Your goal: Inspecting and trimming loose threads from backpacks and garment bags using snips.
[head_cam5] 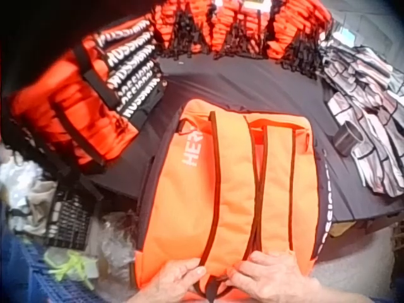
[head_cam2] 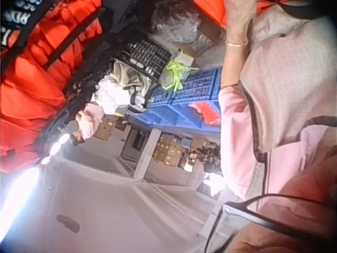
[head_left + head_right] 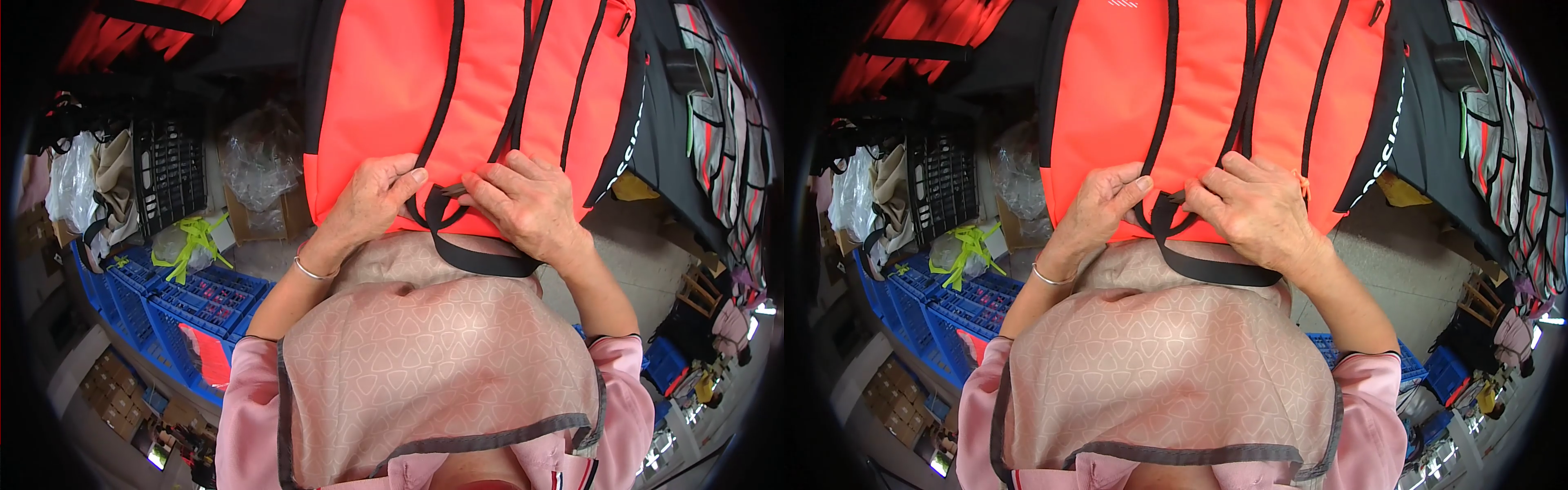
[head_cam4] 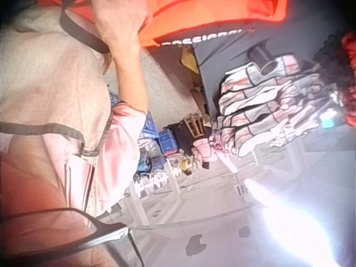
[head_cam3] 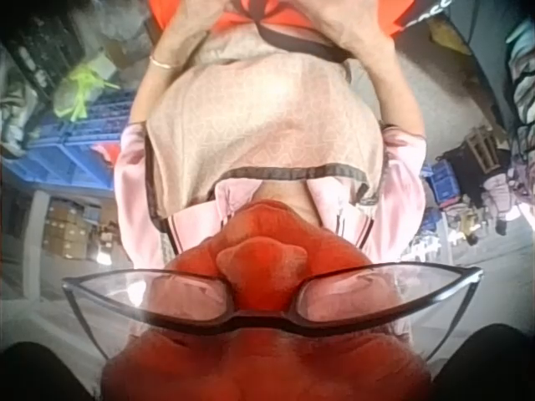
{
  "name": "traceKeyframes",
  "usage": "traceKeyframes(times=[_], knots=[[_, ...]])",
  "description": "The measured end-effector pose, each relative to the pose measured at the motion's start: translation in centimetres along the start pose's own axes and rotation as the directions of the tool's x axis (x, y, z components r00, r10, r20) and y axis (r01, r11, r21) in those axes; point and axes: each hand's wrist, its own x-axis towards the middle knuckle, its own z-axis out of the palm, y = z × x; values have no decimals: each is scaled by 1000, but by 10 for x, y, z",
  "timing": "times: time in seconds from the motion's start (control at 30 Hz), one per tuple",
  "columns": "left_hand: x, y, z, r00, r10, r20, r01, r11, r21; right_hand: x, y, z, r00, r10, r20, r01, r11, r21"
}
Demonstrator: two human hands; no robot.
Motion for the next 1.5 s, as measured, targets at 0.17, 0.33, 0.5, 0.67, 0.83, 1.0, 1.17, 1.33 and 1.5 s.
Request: traceKeyframes(times=[0.17, 0.33, 0.5, 0.67, 0.83, 1.0, 1.17, 1.33, 1.5], knots=[[3, -6, -4, 999, -4, 50, 10, 994, -111, 7, 7, -1, 992, -108, 66, 107, 994, 21], [5, -5, -5, 998, -18, 64, 23, 996, -83, 0, 13, 12, 996, 57, 70, -70, 977, 202], [4, -2, -2, 998, -28, 63, 38, 986, -163, -6, 5, 12, 930, 336, 148, -367, 842, 396], [6, -2, -2, 997, -37, 63, 46, 988, -151, -7, 5, 15, 734, 601, 316, -605, 369, 705], [6, -2, -2, 998, -16, 55, 25, 986, -166, 0, -13, 15, 893, 360, 270, -449, 666, 596], [5, 3, -3, 997, -46, 64, 51, 995, -84, -2, -22, 32, 915, 275, 294, -396, 751, 528], [5, -5, 1, 1000, 8, 15, -7, 997, -76, -4, -16, 10, 859, 413, 303, -442, 300, 845], [5, -3, 1, 1000, -5, -1, 5, 999, -47, -35, 15, -6, 772, 564, 292, -359, 8, 933], [9, -1, 3, 1000, -3, 5, 3, 998, -57, -52, 25, -11, 693, 714, 96, -611, 512, 604]])
